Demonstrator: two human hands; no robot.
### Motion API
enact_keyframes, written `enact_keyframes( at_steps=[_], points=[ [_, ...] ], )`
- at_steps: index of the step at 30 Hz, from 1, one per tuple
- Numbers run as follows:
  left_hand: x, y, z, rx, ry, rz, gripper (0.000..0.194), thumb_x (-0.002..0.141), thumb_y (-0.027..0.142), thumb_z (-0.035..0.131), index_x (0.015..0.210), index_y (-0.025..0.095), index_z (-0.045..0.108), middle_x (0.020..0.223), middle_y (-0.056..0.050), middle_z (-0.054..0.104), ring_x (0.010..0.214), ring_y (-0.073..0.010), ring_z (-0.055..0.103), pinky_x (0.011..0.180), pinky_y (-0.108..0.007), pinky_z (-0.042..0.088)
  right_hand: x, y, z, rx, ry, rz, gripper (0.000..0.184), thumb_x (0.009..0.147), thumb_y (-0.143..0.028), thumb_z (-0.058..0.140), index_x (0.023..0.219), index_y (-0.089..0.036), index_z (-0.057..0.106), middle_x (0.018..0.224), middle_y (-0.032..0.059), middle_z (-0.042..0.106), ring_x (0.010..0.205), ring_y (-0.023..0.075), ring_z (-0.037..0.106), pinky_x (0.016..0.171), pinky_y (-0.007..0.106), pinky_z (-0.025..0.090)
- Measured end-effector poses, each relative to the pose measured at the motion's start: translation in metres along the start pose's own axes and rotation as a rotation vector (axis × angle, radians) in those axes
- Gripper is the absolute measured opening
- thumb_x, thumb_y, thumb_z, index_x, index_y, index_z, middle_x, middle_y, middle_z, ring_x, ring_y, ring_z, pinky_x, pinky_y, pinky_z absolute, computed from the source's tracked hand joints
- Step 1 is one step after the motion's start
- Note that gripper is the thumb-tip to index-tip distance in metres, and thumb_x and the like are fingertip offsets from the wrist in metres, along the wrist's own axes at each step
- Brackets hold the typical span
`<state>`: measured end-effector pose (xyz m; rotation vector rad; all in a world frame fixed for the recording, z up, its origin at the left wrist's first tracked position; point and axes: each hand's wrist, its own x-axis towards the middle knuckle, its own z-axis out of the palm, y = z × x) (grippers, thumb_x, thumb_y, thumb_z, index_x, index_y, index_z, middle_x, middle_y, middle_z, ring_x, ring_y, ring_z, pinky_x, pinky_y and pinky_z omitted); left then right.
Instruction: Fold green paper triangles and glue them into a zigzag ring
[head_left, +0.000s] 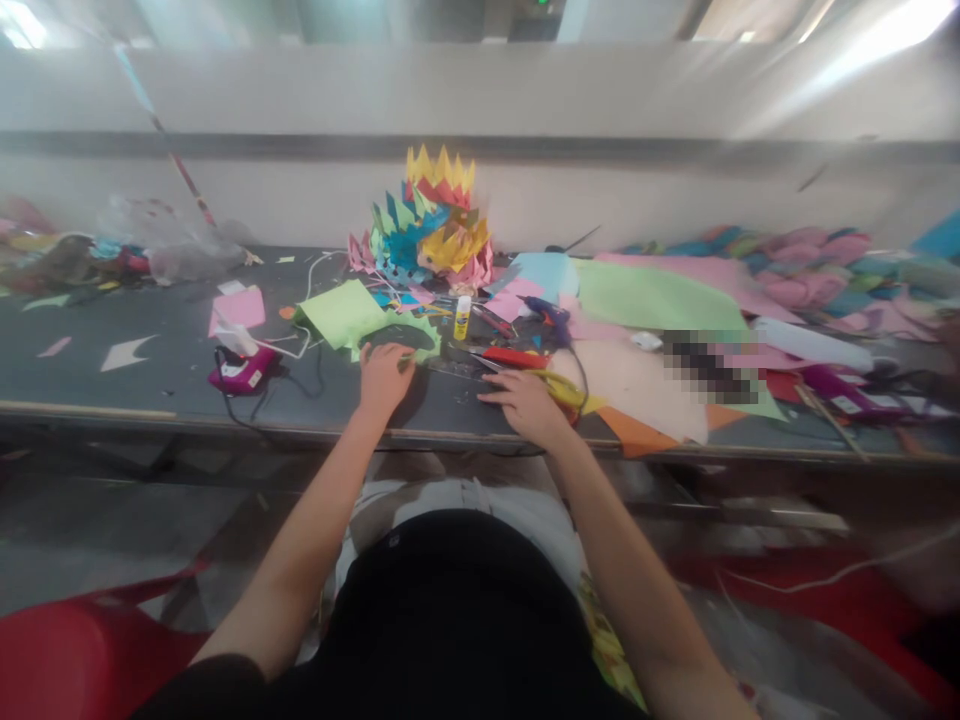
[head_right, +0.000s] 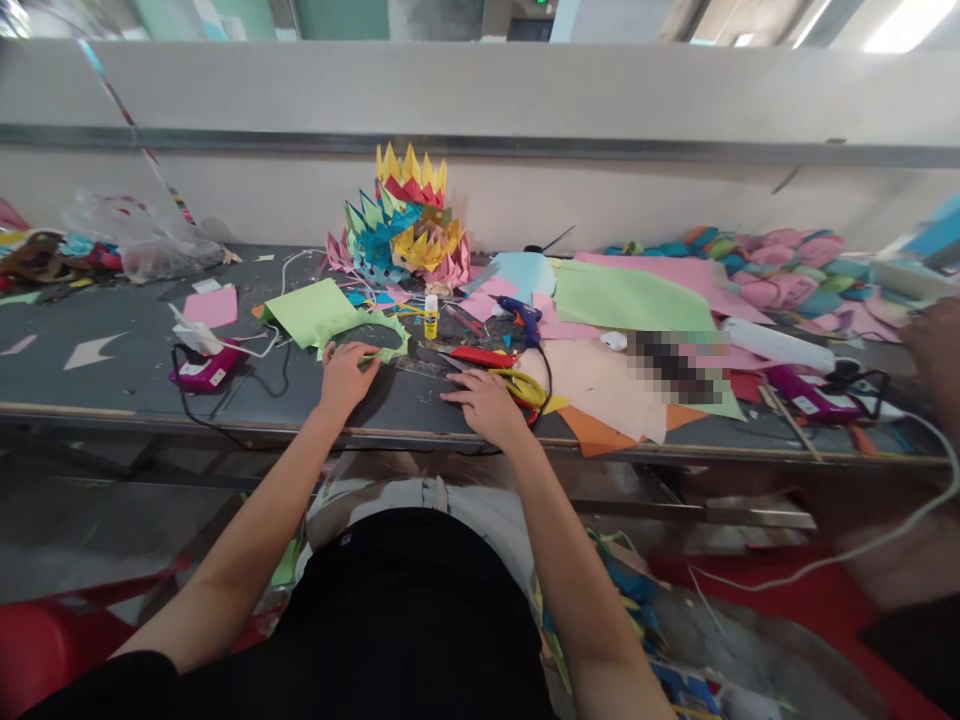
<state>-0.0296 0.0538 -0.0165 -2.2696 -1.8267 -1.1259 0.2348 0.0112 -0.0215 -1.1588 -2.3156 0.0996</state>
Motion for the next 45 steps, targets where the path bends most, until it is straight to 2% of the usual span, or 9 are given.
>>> enact_keyframes(
  at_steps=[6, 9, 14, 19, 24, 30, 35, 40, 45],
  points=[
    [-0.0001, -0.0002, 0.0002, -0.003, -0.01, 0.004, 0.011, 0.084, 0.023, 0.053, 0.088, 0.026, 0.062, 0.099, -0.001, 0.068, 0.1, -0.0216, 0.058, 0.108, -0.042, 0.021, -0.0006, -0.0003, -0.001, 0.042, 0.142, 0.045, 0.038, 0.073, -0.005, 0.04, 0.079, -0.024, 0.072, 0.107, 0.0024, 0.067, 0.101, 0.0208, 0.057, 0.092, 0.042, 0.042],
    [-0.0002, -0.001, 0.0009, -0.004, -0.006, 0.006, 0.01, 0.083, 0.023, 0.054, 0.088, 0.026, 0.062, 0.099, -0.001, 0.068, 0.1, -0.0215, 0.058, 0.107, -0.042, 0.021, -0.0003, -0.0013, -0.0002, 0.002, 0.098, 0.027, 0.041, 0.074, -0.005, 0.04, 0.092, -0.024, 0.072, 0.113, 0.0033, 0.066, 0.105, 0.0219, 0.056, 0.093, 0.043, 0.041],
    [0.0, -0.0019, 0.0016, -0.004, -0.006, 0.008, 0.009, 0.083, 0.022, 0.055, 0.087, 0.026, 0.062, 0.099, 0.0, 0.068, 0.099, -0.0215, 0.059, 0.107, -0.043, 0.021, -0.0006, -0.0007, -0.0006, 0.02, 0.075, 0.036, 0.036, 0.067, -0.003, 0.042, 0.066, -0.025, 0.071, 0.109, 0.0006, 0.067, 0.104, 0.0223, 0.056, 0.092, 0.043, 0.041],
    [0.0001, -0.0011, 0.0009, -0.002, -0.015, 0.0, 0.009, 0.083, 0.023, 0.054, 0.086, 0.026, 0.063, 0.098, 0.0, 0.068, 0.099, -0.0217, 0.059, 0.107, -0.043, 0.021, 0.0003, 0.0003, 0.0016, 0.012, 0.075, 0.044, 0.044, 0.071, -0.003, 0.04, 0.092, -0.025, 0.072, 0.112, 0.0018, 0.066, 0.105, 0.0206, 0.056, 0.094, 0.042, 0.041],
    [-0.0002, -0.0014, 0.0011, 0.003, -0.014, 0.004, 0.01, 0.083, 0.023, 0.054, 0.086, 0.026, 0.063, 0.097, 0.0, 0.068, 0.1, -0.0218, 0.058, 0.108, -0.043, 0.021, -0.0012, 0.0015, 0.0025, 0.041, 0.108, 0.078, 0.034, 0.066, -0.003, 0.042, 0.062, -0.024, 0.068, 0.103, 0.0014, 0.069, 0.101, 0.0225, 0.057, 0.091, 0.042, 0.042],
    [-0.0001, -0.0012, 0.0009, -0.007, -0.01, 0.005, 0.009, 0.083, 0.023, 0.054, 0.085, 0.026, 0.063, 0.097, 0.0, 0.068, 0.099, -0.0218, 0.059, 0.107, -0.043, 0.021, -0.0011, 0.0015, 0.0016, 0.021, 0.071, 0.034, 0.044, 0.066, -0.002, 0.04, 0.084, -0.026, 0.073, 0.113, 0.0002, 0.066, 0.105, 0.0209, 0.056, 0.093, 0.041, 0.041],
    [-0.0001, -0.0007, 0.0004, -0.004, -0.021, -0.003, 0.009, 0.083, 0.023, 0.054, 0.086, 0.026, 0.063, 0.099, -0.001, 0.068, 0.101, -0.022, 0.058, 0.108, -0.043, 0.02, -0.0031, 0.0048, 0.0044, 0.061, 0.173, 0.13, 0.031, 0.064, -0.004, 0.042, 0.052, -0.023, 0.064, 0.098, 0.0022, 0.07, 0.097, 0.0222, 0.058, 0.088, 0.041, 0.044],
    [-0.0003, -0.0007, 0.0004, 0.0, -0.01, 0.006, 0.009, 0.083, 0.023, 0.055, 0.085, 0.025, 0.063, 0.099, -0.001, 0.068, 0.099, -0.0215, 0.058, 0.107, -0.042, 0.021, -0.0026, 0.0048, 0.0039, 0.07, 0.156, 0.084, 0.042, 0.065, -0.002, 0.039, 0.076, -0.024, 0.072, 0.106, 0.0013, 0.068, 0.1, 0.0204, 0.057, 0.091, 0.039, 0.042],
    [-0.0003, 0.0002, -0.0012, 0.007, -0.025, 0.006, 0.009, 0.083, 0.023, 0.054, 0.086, 0.025, 0.063, 0.098, -0.001, 0.068, 0.1, -0.0211, 0.058, 0.107, -0.042, 0.021, -0.0024, 0.0052, 0.0034, 0.084, 0.142, 0.045, 0.031, 0.062, -0.003, 0.042, 0.046, -0.023, 0.06, 0.09, 0.0014, 0.07, 0.091, 0.0208, 0.058, 0.084, 0.038, 0.043]
  ],
)
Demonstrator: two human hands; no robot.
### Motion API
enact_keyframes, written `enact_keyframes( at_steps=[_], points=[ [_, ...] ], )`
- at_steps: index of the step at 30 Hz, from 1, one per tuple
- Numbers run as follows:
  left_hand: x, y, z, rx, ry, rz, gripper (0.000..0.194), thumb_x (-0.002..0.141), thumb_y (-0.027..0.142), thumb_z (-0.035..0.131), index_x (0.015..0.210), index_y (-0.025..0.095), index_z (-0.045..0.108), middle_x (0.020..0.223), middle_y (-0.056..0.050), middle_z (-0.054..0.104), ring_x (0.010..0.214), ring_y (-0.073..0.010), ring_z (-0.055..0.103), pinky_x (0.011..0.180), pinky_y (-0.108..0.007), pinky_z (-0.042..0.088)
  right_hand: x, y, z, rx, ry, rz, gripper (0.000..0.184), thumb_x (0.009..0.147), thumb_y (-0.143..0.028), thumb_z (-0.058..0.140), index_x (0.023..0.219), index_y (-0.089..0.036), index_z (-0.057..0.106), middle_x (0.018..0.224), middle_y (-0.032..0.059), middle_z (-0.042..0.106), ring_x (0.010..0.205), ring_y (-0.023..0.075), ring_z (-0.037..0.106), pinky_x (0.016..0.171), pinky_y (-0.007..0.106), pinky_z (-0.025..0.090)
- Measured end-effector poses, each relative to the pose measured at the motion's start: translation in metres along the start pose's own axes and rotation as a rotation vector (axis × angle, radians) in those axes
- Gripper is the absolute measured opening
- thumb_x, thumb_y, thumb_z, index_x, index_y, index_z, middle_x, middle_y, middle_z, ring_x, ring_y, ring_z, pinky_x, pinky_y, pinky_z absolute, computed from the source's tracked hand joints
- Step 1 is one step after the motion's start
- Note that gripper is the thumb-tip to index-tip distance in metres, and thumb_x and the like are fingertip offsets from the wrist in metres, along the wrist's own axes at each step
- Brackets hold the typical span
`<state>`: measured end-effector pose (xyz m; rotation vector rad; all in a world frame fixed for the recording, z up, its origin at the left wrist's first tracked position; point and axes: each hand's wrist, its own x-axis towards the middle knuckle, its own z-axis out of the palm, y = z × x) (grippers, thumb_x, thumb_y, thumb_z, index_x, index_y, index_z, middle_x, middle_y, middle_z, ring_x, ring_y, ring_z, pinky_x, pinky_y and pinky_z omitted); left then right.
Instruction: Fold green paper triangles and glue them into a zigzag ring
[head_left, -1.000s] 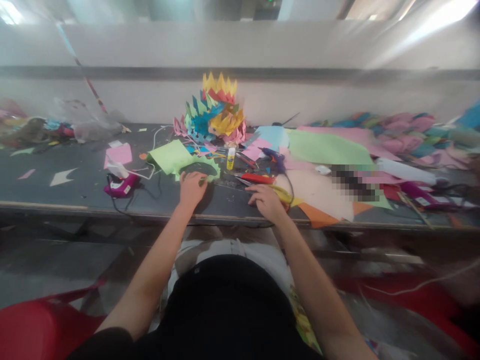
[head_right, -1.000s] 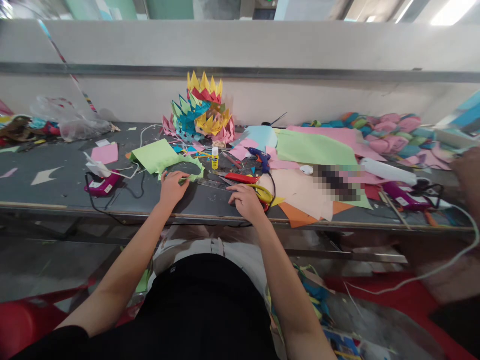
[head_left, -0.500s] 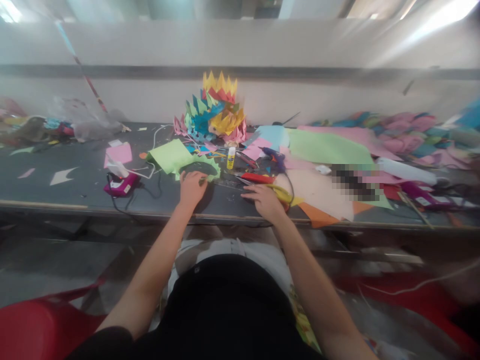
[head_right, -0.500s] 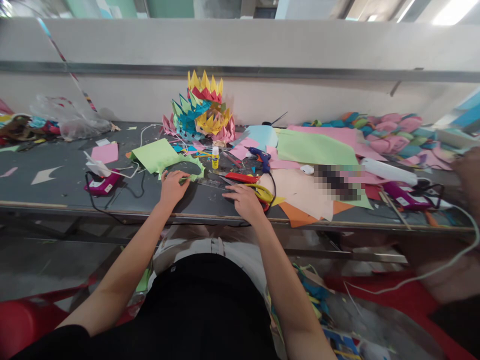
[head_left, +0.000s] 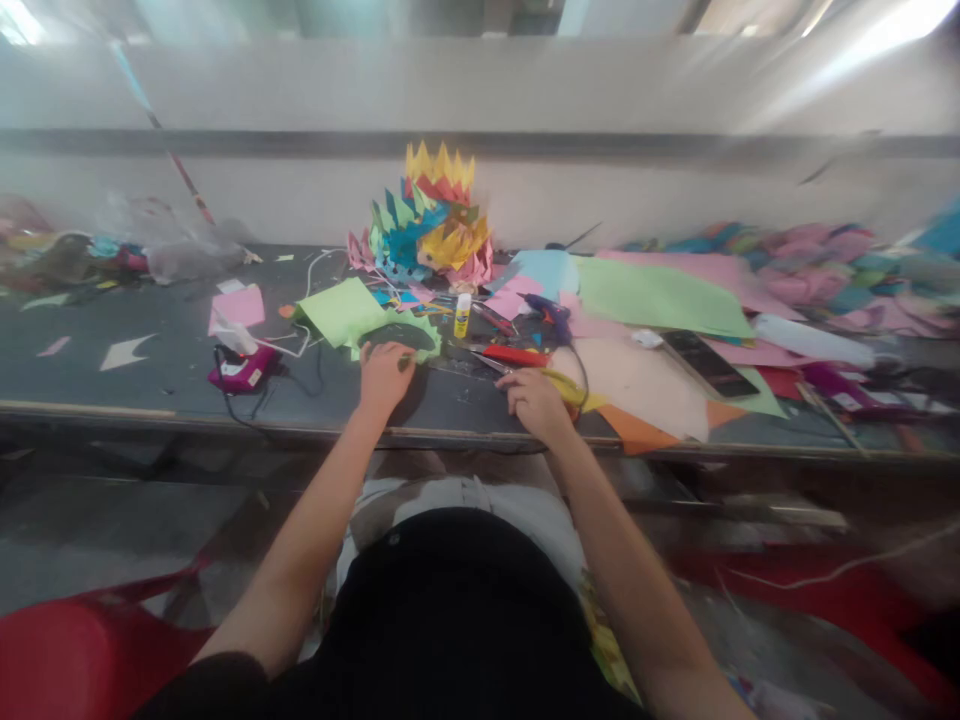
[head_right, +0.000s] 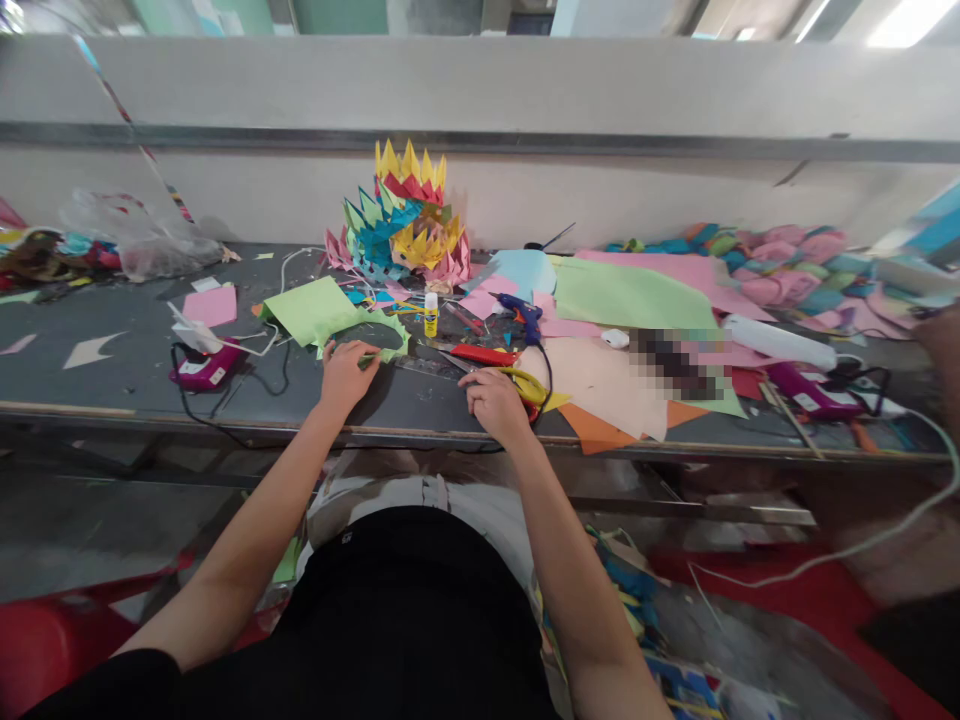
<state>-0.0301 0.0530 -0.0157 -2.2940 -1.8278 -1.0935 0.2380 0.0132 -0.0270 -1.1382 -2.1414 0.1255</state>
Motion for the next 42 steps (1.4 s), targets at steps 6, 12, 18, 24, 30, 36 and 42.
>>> enact_keyframes(
  at_steps=[6, 12, 18, 24, 30, 36, 42],
  points=[
    [0.0001, -0.0001, -0.0002, -0.004, -0.001, -0.007, 0.009, 0.083, 0.023, 0.054, 0.086, 0.025, 0.063, 0.099, -0.001, 0.068, 0.1, -0.0212, 0.058, 0.107, -0.042, 0.02, -0.0001, 0.0, 0.0004, -0.02, -0.013, -0.041, 0.035, 0.064, -0.002, 0.041, 0.065, -0.023, 0.069, 0.101, 0.0016, 0.068, 0.096, 0.0204, 0.056, 0.087, 0.038, 0.041],
    [0.0, -0.0007, 0.0011, -0.003, 0.001, -0.005, 0.01, 0.084, 0.023, 0.053, 0.086, 0.025, 0.063, 0.099, -0.001, 0.068, 0.1, -0.0214, 0.058, 0.107, -0.042, 0.02, -0.0006, 0.0016, 0.0005, -0.008, -0.002, -0.028, 0.032, 0.063, -0.002, 0.04, 0.054, -0.022, 0.063, 0.093, 0.0017, 0.069, 0.09, 0.0192, 0.057, 0.084, 0.037, 0.043],
    [-0.0002, 0.0, 0.0002, -0.006, 0.011, 0.003, 0.009, 0.083, 0.022, 0.055, 0.085, 0.025, 0.063, 0.098, 0.0, 0.068, 0.098, -0.0208, 0.059, 0.107, -0.042, 0.02, 0.0002, 0.0019, 0.0001, -0.004, -0.034, -0.051, 0.031, 0.062, -0.002, 0.043, 0.045, -0.022, 0.057, 0.092, 0.0012, 0.07, 0.094, 0.021, 0.056, 0.084, 0.038, 0.043],
    [-0.0001, -0.0007, 0.0009, 0.001, 0.022, 0.014, 0.009, 0.082, 0.022, 0.056, 0.085, 0.025, 0.063, 0.097, 0.0, 0.068, 0.098, -0.0207, 0.059, 0.106, -0.042, 0.021, 0.001, 0.0001, -0.0009, -0.018, -0.022, -0.056, 0.037, 0.063, 0.0, 0.04, 0.064, -0.023, 0.069, 0.102, 0.0014, 0.068, 0.097, 0.0204, 0.055, 0.087, 0.039, 0.042],
    [0.0001, -0.0014, 0.0016, -0.001, 0.01, 0.005, 0.009, 0.082, 0.021, 0.056, 0.086, 0.025, 0.063, 0.097, 0.0, 0.068, 0.098, -0.0207, 0.059, 0.106, -0.042, 0.021, -0.0002, -0.0024, -0.003, 0.015, -0.082, -0.089, 0.039, 0.061, -0.001, 0.039, 0.066, -0.024, 0.07, 0.104, 0.0013, 0.067, 0.103, 0.0208, 0.052, 0.091, 0.041, 0.04],
    [0.0003, -0.0014, 0.0018, 0.0, -0.001, 0.001, 0.009, 0.082, 0.022, 0.055, 0.085, 0.026, 0.063, 0.097, -0.001, 0.068, 0.098, -0.0211, 0.058, 0.106, -0.042, 0.021, -0.0012, -0.0028, -0.0032, 0.019, -0.113, -0.085, 0.034, 0.06, -0.002, 0.041, 0.052, -0.024, 0.066, 0.098, 0.0012, 0.068, 0.106, 0.0227, 0.05, 0.092, 0.043, 0.04],
    [0.0004, -0.0011, 0.0013, -0.005, -0.006, -0.005, 0.01, 0.083, 0.022, 0.054, 0.086, 0.025, 0.063, 0.098, -0.001, 0.068, 0.099, -0.0208, 0.058, 0.107, -0.042, 0.02, -0.0005, 0.0001, -0.0023, 0.07, -0.161, -0.114, 0.04, 0.059, -0.002, 0.04, 0.064, -0.025, 0.072, 0.107, 0.0002, 0.067, 0.111, 0.0229, 0.048, 0.094, 0.042, 0.039]
  ],
)
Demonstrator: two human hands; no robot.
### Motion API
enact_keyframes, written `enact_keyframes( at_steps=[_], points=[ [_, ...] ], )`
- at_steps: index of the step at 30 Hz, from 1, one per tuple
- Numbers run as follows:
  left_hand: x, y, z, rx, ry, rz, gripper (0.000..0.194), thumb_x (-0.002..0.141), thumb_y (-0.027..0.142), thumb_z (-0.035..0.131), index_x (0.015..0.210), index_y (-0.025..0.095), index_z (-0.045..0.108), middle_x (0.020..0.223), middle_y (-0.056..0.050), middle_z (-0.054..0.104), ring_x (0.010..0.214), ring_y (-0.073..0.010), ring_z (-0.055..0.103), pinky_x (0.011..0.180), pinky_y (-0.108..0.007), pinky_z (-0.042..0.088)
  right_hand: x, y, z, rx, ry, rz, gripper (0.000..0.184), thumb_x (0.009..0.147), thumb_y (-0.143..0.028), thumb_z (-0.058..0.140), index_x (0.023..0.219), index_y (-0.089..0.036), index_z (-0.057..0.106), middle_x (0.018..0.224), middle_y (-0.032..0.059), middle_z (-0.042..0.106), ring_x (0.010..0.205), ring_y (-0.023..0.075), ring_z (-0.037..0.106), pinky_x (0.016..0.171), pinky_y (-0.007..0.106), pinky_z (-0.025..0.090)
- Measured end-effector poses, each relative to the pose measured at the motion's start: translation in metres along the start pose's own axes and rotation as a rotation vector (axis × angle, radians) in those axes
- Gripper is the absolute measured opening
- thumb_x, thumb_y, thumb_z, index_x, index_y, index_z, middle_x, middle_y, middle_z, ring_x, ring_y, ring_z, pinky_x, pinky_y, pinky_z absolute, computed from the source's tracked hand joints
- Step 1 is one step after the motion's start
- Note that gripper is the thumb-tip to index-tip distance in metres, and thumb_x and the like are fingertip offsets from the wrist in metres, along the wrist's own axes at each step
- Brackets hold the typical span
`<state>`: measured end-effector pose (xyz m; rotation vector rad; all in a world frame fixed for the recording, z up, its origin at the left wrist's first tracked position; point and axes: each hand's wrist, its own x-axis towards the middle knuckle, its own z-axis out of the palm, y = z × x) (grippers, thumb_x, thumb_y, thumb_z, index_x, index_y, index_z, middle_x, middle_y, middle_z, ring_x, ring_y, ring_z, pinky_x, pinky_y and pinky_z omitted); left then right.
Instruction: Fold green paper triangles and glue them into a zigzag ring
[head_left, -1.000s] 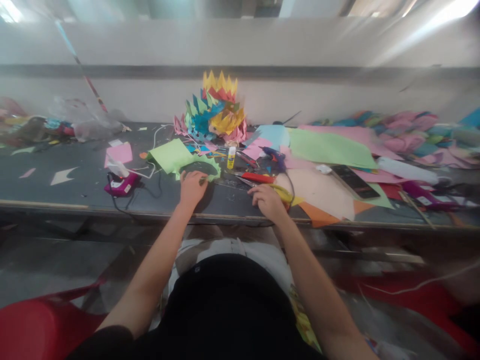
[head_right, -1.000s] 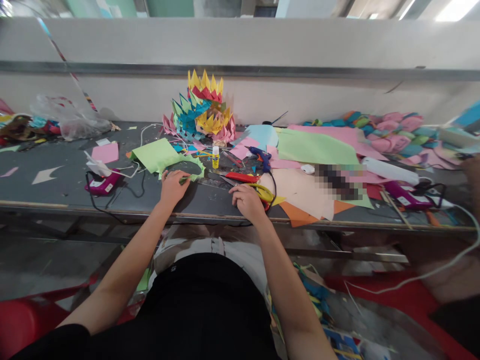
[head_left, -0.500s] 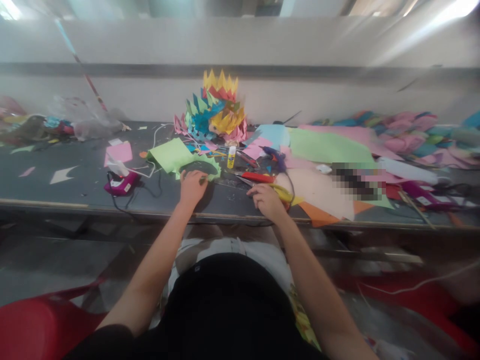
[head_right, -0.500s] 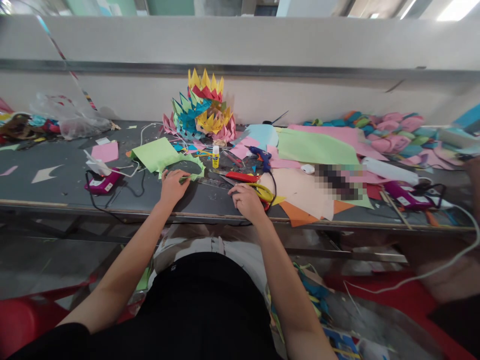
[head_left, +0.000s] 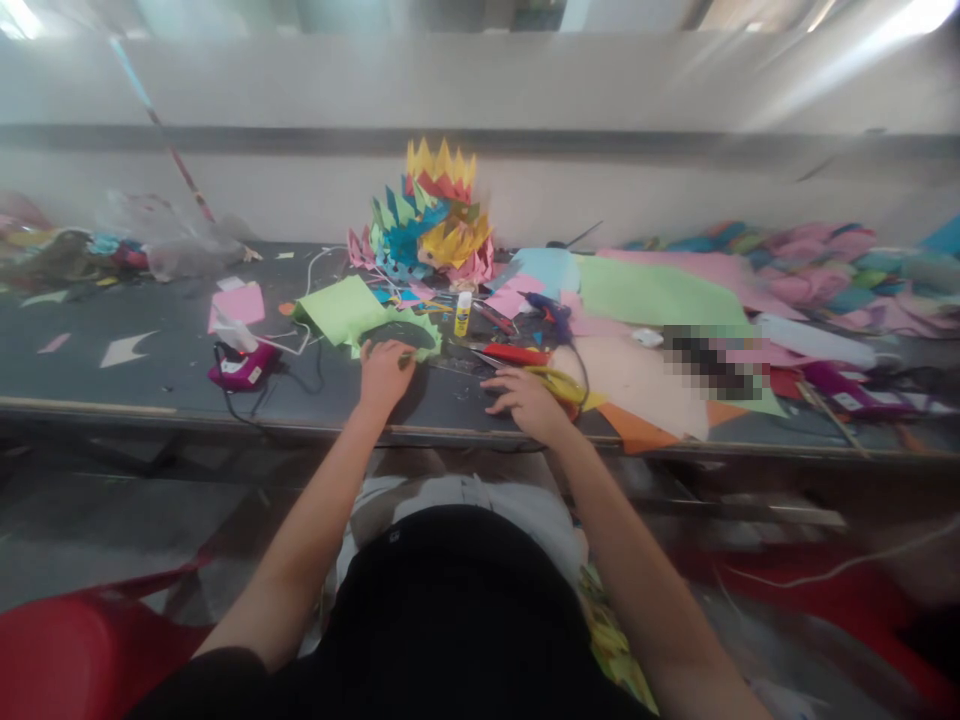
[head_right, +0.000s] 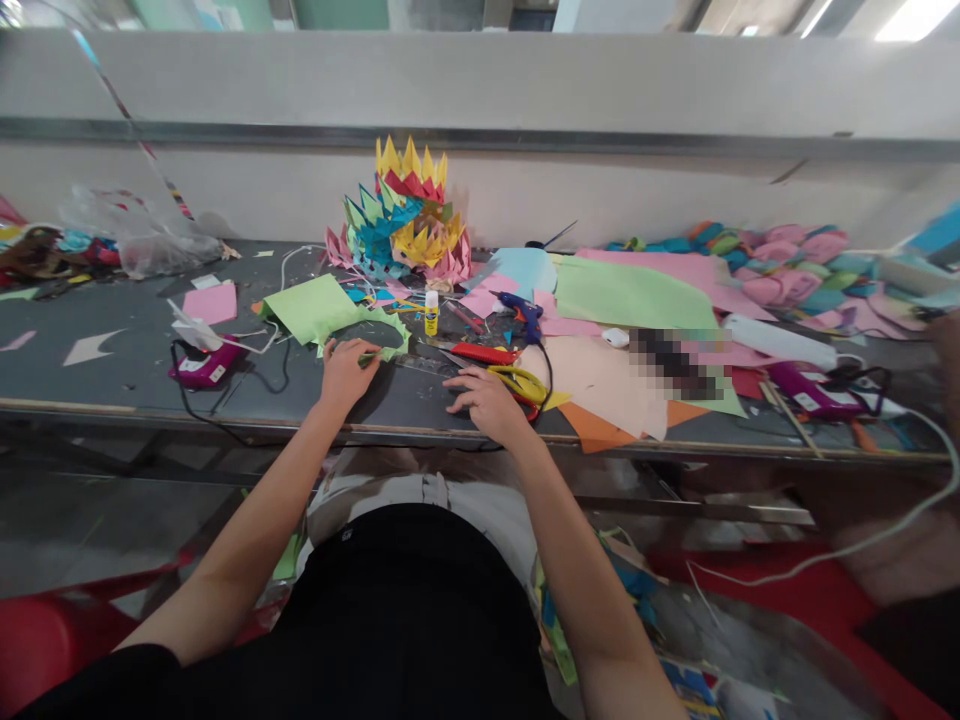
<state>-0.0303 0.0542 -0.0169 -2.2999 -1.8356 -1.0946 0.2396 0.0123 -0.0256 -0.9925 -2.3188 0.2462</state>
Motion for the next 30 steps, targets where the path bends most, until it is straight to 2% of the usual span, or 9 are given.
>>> enact_keyframes(
  at_steps=[2, 6, 7, 11, 15, 19, 23, 27, 30],
  points=[
    [0.0, 0.0005, -0.0006, 0.003, -0.005, -0.006, 0.009, 0.083, 0.022, 0.054, 0.086, 0.025, 0.063, 0.098, -0.001, 0.068, 0.099, -0.0209, 0.058, 0.107, -0.042, 0.02, -0.0001, 0.0004, 0.0, 0.029, -0.001, 0.012, 0.033, 0.06, -0.004, 0.041, 0.05, -0.024, 0.066, 0.097, 0.0013, 0.069, 0.105, 0.0229, 0.051, 0.092, 0.041, 0.04],
    [-0.0004, 0.0017, -0.0019, 0.007, 0.002, -0.001, 0.009, 0.083, 0.022, 0.055, 0.085, 0.026, 0.063, 0.098, -0.001, 0.068, 0.098, -0.0209, 0.058, 0.106, -0.042, 0.021, -0.0002, -0.0002, 0.0003, 0.025, 0.007, 0.028, 0.045, 0.058, -0.001, 0.038, 0.07, -0.026, 0.073, 0.108, -0.0004, 0.067, 0.107, 0.0215, 0.051, 0.095, 0.043, 0.038],
    [-0.0005, 0.0019, -0.0021, 0.008, 0.004, 0.002, 0.009, 0.083, 0.022, 0.055, 0.085, 0.026, 0.063, 0.098, -0.001, 0.068, 0.098, -0.0209, 0.059, 0.106, -0.042, 0.021, -0.0002, -0.0003, 0.0005, 0.026, -0.004, 0.03, 0.044, 0.058, -0.001, 0.038, 0.07, -0.026, 0.073, 0.109, -0.0011, 0.067, 0.109, 0.0217, 0.051, 0.096, 0.043, 0.038],
    [-0.0005, 0.0022, -0.002, 0.015, 0.0, -0.006, 0.01, 0.083, 0.023, 0.054, 0.085, 0.026, 0.063, 0.099, -0.002, 0.068, 0.099, -0.0215, 0.058, 0.106, -0.042, 0.021, 0.0001, -0.0006, 0.0009, 0.056, -0.014, 0.043, 0.033, 0.059, -0.003, 0.041, 0.045, -0.024, 0.062, 0.098, -0.0014, 0.071, 0.107, 0.022, 0.053, 0.093, 0.042, 0.041],
    [-0.0002, 0.0016, -0.0014, 0.01, -0.005, -0.008, 0.01, 0.083, 0.023, 0.054, 0.086, 0.026, 0.063, 0.099, -0.001, 0.068, 0.099, -0.0213, 0.059, 0.107, -0.042, 0.021, 0.0006, -0.0019, -0.0004, 0.055, 0.008, 0.037, 0.043, 0.058, -0.001, 0.039, 0.067, -0.027, 0.072, 0.111, -0.003, 0.067, 0.106, 0.02, 0.055, 0.096, 0.044, 0.039],
    [-0.0001, 0.0006, -0.001, 0.012, 0.001, -0.002, 0.009, 0.083, 0.022, 0.055, 0.086, 0.026, 0.063, 0.1, -0.001, 0.068, 0.1, -0.0209, 0.058, 0.106, -0.042, 0.021, 0.001, -0.0025, -0.0007, 0.077, -0.01, 0.048, 0.033, 0.058, -0.003, 0.041, 0.045, -0.024, 0.062, 0.1, -0.0019, 0.071, 0.106, 0.0226, 0.054, 0.091, 0.043, 0.043],
    [0.0, 0.0002, -0.0008, 0.009, -0.006, 0.0, 0.01, 0.083, 0.023, 0.054, 0.086, 0.026, 0.063, 0.099, -0.001, 0.068, 0.1, -0.0212, 0.058, 0.107, -0.043, 0.02, 0.0007, -0.0024, -0.0002, 0.074, 0.01, 0.04, 0.043, 0.056, -0.001, 0.038, 0.063, -0.027, 0.072, 0.111, -0.0032, 0.067, 0.108, 0.0209, 0.054, 0.096, 0.045, 0.04],
    [-0.0003, 0.0005, -0.0006, 0.007, -0.003, -0.003, 0.01, 0.083, 0.023, 0.054, 0.086, 0.026, 0.063, 0.099, -0.001, 0.068, 0.1, -0.021, 0.058, 0.107, -0.043, 0.02, 0.0004, -0.0023, 0.0, 0.094, -0.004, 0.056, 0.036, 0.056, -0.002, 0.04, 0.048, -0.025, 0.066, 0.105, -0.003, 0.069, 0.11, 0.0224, 0.053, 0.094, 0.045, 0.042],
    [-0.0003, 0.0005, -0.0007, 0.012, -0.006, -0.005, 0.01, 0.083, 0.023, 0.053, 0.086, 0.026, 0.063, 0.099, -0.001, 0.068, 0.1, -0.0211, 0.058, 0.107, -0.042, 0.02, 0.0008, -0.0032, -0.0004, 0.102, 0.001, 0.05, 0.044, 0.054, -0.001, 0.038, 0.063, -0.028, 0.072, 0.11, -0.0041, 0.068, 0.108, 0.0207, 0.054, 0.096, 0.045, 0.041]
  ],
)
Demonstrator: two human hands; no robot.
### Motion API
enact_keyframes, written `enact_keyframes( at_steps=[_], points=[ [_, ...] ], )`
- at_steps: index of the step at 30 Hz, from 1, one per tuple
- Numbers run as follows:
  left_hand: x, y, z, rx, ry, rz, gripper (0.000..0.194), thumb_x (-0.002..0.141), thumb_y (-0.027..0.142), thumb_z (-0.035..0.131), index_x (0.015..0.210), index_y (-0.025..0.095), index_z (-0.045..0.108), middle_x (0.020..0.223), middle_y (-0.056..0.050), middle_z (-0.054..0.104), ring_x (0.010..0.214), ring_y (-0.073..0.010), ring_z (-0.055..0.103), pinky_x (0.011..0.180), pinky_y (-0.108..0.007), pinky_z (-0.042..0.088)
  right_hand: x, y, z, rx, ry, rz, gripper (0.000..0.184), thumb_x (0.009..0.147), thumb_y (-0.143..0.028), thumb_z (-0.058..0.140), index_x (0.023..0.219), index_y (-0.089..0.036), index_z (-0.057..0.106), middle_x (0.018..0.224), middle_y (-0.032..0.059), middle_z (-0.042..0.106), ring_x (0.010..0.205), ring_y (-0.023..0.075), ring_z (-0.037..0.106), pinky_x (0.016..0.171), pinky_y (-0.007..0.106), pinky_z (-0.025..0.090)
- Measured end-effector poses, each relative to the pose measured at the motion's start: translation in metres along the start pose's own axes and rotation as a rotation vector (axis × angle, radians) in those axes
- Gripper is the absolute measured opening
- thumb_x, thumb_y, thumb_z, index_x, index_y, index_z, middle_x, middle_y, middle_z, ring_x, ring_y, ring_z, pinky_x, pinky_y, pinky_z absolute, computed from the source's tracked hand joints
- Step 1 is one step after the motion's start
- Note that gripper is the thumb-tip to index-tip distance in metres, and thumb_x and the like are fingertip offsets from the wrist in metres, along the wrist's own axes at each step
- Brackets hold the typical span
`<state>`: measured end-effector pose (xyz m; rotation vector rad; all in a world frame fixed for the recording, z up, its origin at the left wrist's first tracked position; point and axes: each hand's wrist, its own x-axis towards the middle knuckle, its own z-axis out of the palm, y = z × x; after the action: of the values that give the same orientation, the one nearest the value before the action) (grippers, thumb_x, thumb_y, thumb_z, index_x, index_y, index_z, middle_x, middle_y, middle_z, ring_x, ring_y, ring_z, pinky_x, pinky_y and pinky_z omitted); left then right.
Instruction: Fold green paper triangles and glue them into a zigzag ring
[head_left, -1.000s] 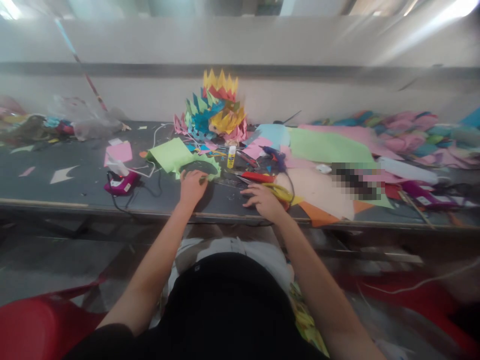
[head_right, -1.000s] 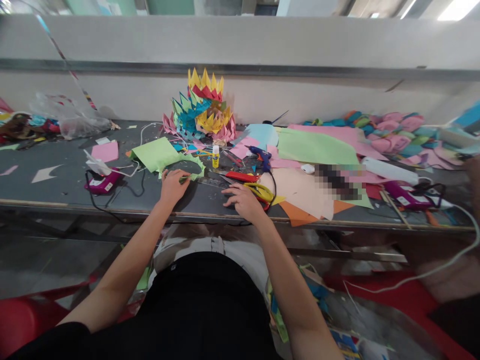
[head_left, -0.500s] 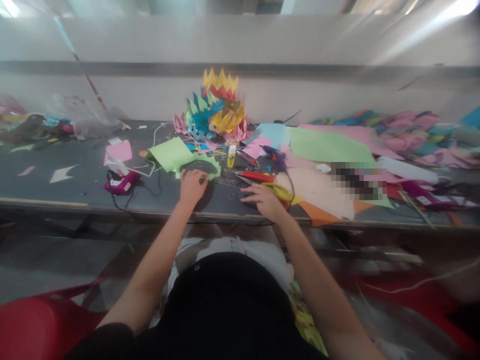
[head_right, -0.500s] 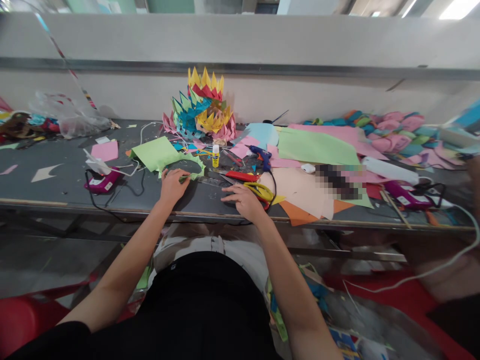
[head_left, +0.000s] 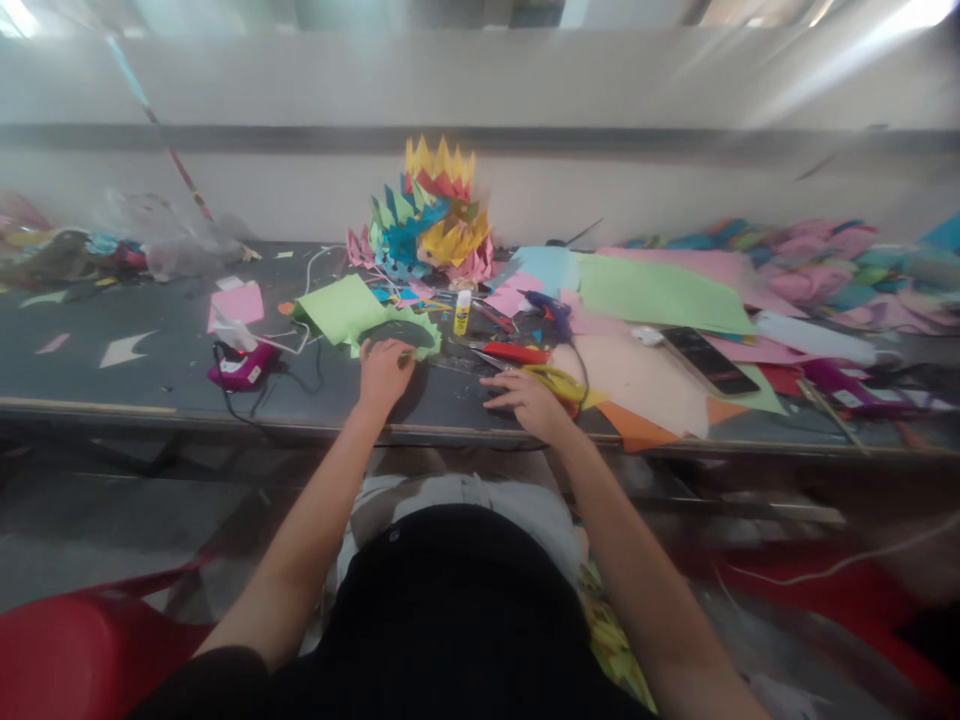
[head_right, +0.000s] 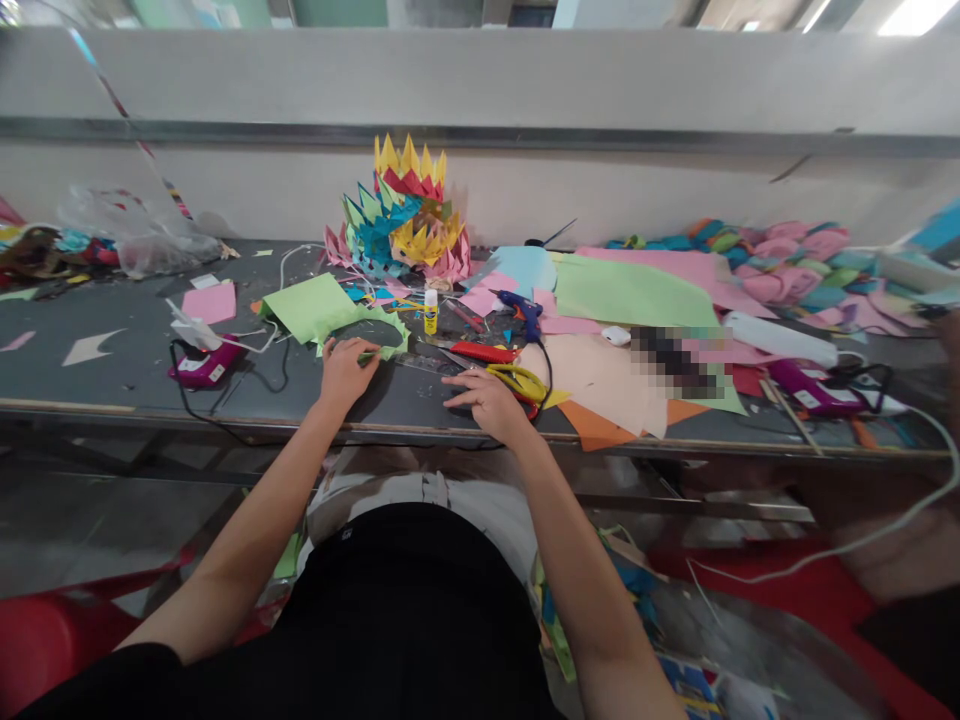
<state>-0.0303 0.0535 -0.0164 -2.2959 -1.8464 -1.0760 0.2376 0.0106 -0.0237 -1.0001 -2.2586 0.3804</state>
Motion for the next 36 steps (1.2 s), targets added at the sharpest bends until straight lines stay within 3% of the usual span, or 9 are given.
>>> enact_keyframes(
  at_steps=[12, 15, 17, 21, 27, 32, 36],
  points=[
    [0.001, -0.001, 0.0, 0.001, -0.001, -0.002, 0.01, 0.083, 0.023, 0.054, 0.086, 0.026, 0.063, 0.099, -0.002, 0.068, 0.099, -0.0217, 0.058, 0.106, -0.043, 0.021, 0.0, 0.0, 0.0, 0.035, 0.009, 0.002, 0.036, 0.058, -0.002, 0.039, 0.052, -0.025, 0.066, 0.1, -0.0017, 0.071, 0.105, 0.0211, 0.056, 0.092, 0.043, 0.044],
    [0.001, -0.001, 0.0, -0.002, 0.0, 0.003, 0.01, 0.083, 0.023, 0.054, 0.085, 0.026, 0.063, 0.098, -0.001, 0.068, 0.099, -0.0214, 0.058, 0.106, -0.043, 0.021, 0.001, -0.004, 0.0, 0.04, 0.067, 0.011, 0.038, 0.069, -0.003, 0.041, 0.081, -0.024, 0.07, 0.102, 0.0015, 0.07, 0.099, 0.0193, 0.059, 0.091, 0.041, 0.044],
    [0.0, -0.001, 0.0, -0.003, 0.0, 0.008, 0.01, 0.083, 0.023, 0.054, 0.086, 0.026, 0.063, 0.098, -0.001, 0.069, 0.099, -0.0213, 0.058, 0.106, -0.043, 0.021, 0.001, -0.008, 0.0, 0.042, 0.139, 0.078, 0.026, 0.076, -0.013, 0.05, 0.094, -0.022, 0.066, 0.1, 0.0043, 0.069, 0.094, 0.0195, 0.061, 0.086, 0.038, 0.046],
    [0.001, 0.0, 0.001, 0.011, 0.002, -0.003, 0.01, 0.083, 0.023, 0.054, 0.086, 0.026, 0.063, 0.1, -0.002, 0.068, 0.1, -0.0215, 0.058, 0.106, -0.043, 0.021, 0.002, -0.012, 0.0, 0.061, 0.167, 0.157, 0.011, 0.076, -0.03, 0.064, 0.078, -0.02, 0.063, 0.084, 0.004, 0.068, 0.078, 0.0185, 0.062, 0.073, 0.033, 0.048],
    [0.0, 0.0, 0.0, 0.0, -0.003, -0.004, 0.01, 0.083, 0.023, 0.054, 0.086, 0.026, 0.063, 0.098, -0.001, 0.069, 0.099, -0.0215, 0.058, 0.106, -0.043, 0.021, 0.004, -0.013, -0.003, 0.038, 0.048, 0.024, 0.016, 0.084, -0.03, 0.056, 0.076, -0.022, 0.067, 0.091, 0.0041, 0.07, 0.088, 0.0186, 0.062, 0.084, 0.035, 0.046],
    [0.0, -0.001, 0.001, -0.01, 0.001, -0.004, 0.01, 0.083, 0.023, 0.053, 0.085, 0.026, 0.063, 0.098, -0.002, 0.069, 0.099, -0.0216, 0.058, 0.106, -0.043, 0.021, 0.003, -0.016, -0.005, 0.082, 0.221, 0.132, 0.025, 0.086, -0.032, 0.051, 0.067, -0.02, 0.061, 0.076, 0.004, 0.066, 0.074, 0.0163, 0.06, 0.071, 0.031, 0.048],
    [0.0, -0.001, 0.001, -0.019, -0.004, -0.001, 0.011, 0.083, 0.023, 0.053, 0.086, 0.026, 0.063, 0.097, -0.001, 0.068, 0.1, -0.0212, 0.058, 0.107, -0.043, 0.02, 0.004, -0.011, -0.006, 0.213, 0.404, 0.17, 0.017, 0.076, -0.035, 0.065, 0.065, -0.021, 0.064, 0.078, 0.0032, 0.065, 0.076, 0.0164, 0.061, 0.074, 0.033, 0.048]
  ],
)
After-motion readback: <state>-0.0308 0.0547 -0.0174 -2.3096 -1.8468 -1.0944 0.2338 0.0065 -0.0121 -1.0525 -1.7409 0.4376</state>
